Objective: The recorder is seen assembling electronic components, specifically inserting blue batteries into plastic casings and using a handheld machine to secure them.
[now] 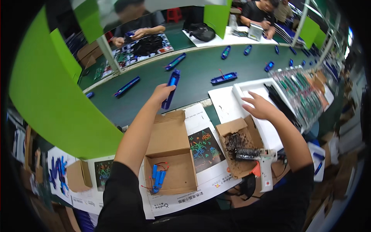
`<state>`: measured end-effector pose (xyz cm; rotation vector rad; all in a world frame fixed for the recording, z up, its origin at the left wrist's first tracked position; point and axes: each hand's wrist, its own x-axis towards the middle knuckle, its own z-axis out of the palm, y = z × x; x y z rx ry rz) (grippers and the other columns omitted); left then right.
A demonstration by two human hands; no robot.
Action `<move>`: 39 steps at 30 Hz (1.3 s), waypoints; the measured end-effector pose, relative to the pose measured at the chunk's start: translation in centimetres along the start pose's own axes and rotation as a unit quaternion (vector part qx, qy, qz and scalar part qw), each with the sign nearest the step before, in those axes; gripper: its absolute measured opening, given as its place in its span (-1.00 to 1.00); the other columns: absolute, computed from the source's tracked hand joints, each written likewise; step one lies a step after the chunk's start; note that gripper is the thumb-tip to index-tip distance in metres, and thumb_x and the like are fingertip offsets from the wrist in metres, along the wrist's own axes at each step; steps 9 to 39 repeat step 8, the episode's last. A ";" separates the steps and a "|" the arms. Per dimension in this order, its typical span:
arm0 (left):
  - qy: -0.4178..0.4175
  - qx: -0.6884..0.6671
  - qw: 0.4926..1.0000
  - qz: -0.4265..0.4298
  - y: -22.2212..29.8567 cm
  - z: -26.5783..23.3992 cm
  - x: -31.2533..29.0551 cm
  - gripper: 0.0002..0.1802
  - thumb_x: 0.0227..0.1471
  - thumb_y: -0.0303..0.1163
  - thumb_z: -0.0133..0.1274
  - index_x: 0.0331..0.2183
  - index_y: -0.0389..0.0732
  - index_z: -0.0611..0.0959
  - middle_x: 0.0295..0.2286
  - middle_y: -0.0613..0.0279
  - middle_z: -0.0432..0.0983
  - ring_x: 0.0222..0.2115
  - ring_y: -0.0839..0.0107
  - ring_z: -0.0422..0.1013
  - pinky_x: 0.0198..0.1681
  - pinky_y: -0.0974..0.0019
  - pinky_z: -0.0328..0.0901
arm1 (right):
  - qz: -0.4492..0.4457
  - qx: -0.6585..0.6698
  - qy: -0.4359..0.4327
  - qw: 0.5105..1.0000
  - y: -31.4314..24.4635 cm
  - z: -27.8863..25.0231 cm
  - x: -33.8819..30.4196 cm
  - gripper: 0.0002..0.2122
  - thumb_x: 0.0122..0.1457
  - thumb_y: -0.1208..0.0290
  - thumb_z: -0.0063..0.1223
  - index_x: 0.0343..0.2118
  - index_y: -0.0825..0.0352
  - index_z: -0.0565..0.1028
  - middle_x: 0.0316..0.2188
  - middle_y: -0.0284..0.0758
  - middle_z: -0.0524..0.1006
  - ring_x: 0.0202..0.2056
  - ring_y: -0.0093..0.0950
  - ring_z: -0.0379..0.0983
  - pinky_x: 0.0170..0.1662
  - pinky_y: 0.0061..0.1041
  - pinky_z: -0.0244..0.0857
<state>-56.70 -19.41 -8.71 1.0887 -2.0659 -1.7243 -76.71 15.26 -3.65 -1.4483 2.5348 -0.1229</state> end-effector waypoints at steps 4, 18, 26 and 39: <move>0.036 0.256 0.966 -0.002 -1.9 -1.5 4.0 -0.59 -0.15 -0.18 0.13 -0.27 -0.24 0.58 -0.30 0.06 0.52 -0.25 0.27 0.45 -0.22 0.21 0.31 | -0.057 0.042 0.014 0.997 -2.6 -5.7 -7.8 -0.63 0.22 0.17 -0.20 0.00 0.25 0.40 0.08 -0.01 0.26 0.10 -0.09 0.17 0.14 -0.29 0.06; 0.125 0.343 0.929 -0.055 -4.1 -2.1 6.5 -0.51 -0.21 -0.16 0.16 -0.19 -0.19 0.57 -0.12 -0.06 0.44 -0.05 0.20 0.36 -0.05 0.19 0.27 | -0.004 0.060 -0.004 0.998 -4.5 -9.4 -12.1 -0.67 0.16 0.25 -0.05 -0.04 0.24 0.44 0.06 -0.05 0.29 0.13 -0.18 0.18 0.17 -0.25 0.02; 0.125 0.343 0.929 -0.055 -4.1 -2.1 6.5 -0.51 -0.21 -0.16 0.16 -0.19 -0.19 0.57 -0.12 -0.06 0.44 -0.05 0.20 0.36 -0.05 0.19 0.27 | -0.004 0.060 -0.004 0.998 -4.5 -9.4 -12.1 -0.67 0.16 0.25 -0.05 -0.04 0.24 0.44 0.06 -0.05 0.29 0.13 -0.18 0.18 0.17 -0.25 0.02; 0.125 0.343 0.929 -0.055 -4.1 -2.1 6.5 -0.51 -0.21 -0.16 0.16 -0.19 -0.19 0.57 -0.12 -0.06 0.44 -0.05 0.20 0.36 -0.05 0.19 0.27 | -0.004 0.060 -0.004 0.998 -4.5 -9.4 -12.1 -0.67 0.16 0.25 -0.05 -0.04 0.24 0.44 0.06 -0.05 0.29 0.13 -0.18 0.18 0.17 -0.25 0.02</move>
